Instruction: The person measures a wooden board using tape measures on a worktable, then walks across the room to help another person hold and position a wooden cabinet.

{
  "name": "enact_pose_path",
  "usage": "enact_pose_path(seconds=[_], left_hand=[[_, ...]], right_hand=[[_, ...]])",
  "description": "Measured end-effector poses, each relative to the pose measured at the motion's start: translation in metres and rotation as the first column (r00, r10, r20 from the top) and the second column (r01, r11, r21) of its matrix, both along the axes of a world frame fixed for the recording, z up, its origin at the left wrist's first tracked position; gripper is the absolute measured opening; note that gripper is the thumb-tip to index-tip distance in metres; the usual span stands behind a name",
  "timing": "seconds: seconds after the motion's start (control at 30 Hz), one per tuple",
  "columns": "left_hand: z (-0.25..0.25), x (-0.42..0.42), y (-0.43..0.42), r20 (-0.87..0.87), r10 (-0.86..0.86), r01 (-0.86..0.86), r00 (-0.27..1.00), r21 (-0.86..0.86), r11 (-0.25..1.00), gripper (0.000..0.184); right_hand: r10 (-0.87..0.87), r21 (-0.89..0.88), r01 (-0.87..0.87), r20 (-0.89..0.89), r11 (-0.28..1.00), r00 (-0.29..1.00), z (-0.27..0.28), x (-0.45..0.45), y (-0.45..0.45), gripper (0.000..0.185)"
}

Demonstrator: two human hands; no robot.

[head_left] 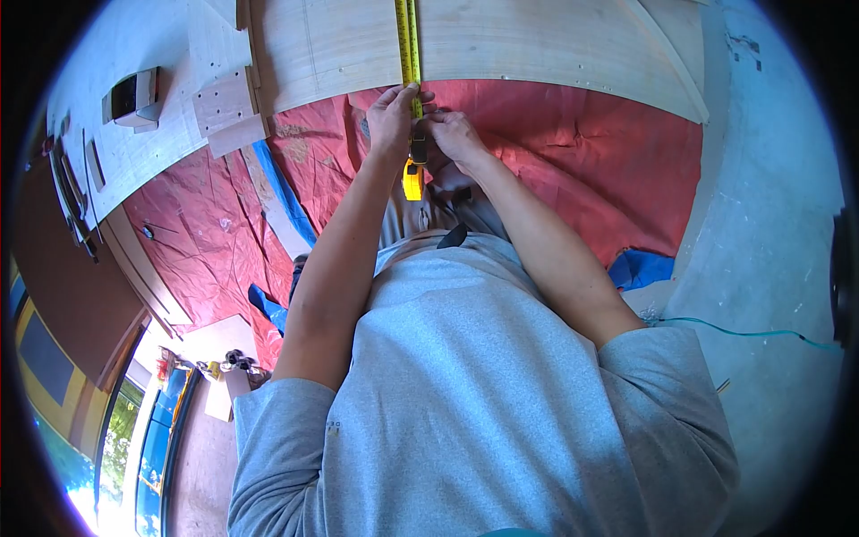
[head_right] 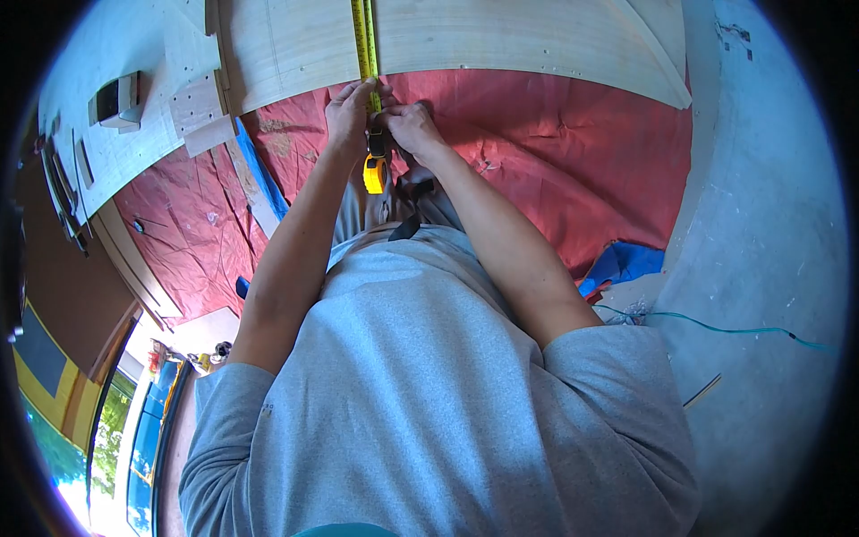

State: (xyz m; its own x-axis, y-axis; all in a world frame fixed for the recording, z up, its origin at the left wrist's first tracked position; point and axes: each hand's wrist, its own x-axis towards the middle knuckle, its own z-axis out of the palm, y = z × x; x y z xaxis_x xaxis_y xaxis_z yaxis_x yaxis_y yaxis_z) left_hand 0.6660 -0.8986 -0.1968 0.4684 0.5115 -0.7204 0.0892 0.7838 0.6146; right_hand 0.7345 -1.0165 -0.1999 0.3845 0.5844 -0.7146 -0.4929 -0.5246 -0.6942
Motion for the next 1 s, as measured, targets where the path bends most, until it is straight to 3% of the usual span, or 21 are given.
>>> enact_pose_path(seconds=[0.67, 0.83, 1.0], left_hand=[[0.000, 0.001, 0.000, -0.002, -0.007, 0.007, 1.000, 0.002, 1.000, 0.022], [0.004, 0.001, 0.000, 0.000, -0.006, 0.006, 1.000, 0.019, 1.000, 0.021], [0.006, 0.001, -0.001, -0.013, -0.005, 0.005, 1.000, 0.032, 0.999, 0.020]], right_hand=[[-0.049, 0.005, 0.049, -0.094, 0.999, 0.994, 0.000, 0.000, 0.001, 0.021], [-0.073, 0.026, 0.081, -0.231, 0.996, 0.970, -0.008, 0.003, 0.000, 0.018], [-0.050, 0.032, 0.058, -0.221, 0.998, 0.974, -0.002, 0.006, -0.001, 0.019]])
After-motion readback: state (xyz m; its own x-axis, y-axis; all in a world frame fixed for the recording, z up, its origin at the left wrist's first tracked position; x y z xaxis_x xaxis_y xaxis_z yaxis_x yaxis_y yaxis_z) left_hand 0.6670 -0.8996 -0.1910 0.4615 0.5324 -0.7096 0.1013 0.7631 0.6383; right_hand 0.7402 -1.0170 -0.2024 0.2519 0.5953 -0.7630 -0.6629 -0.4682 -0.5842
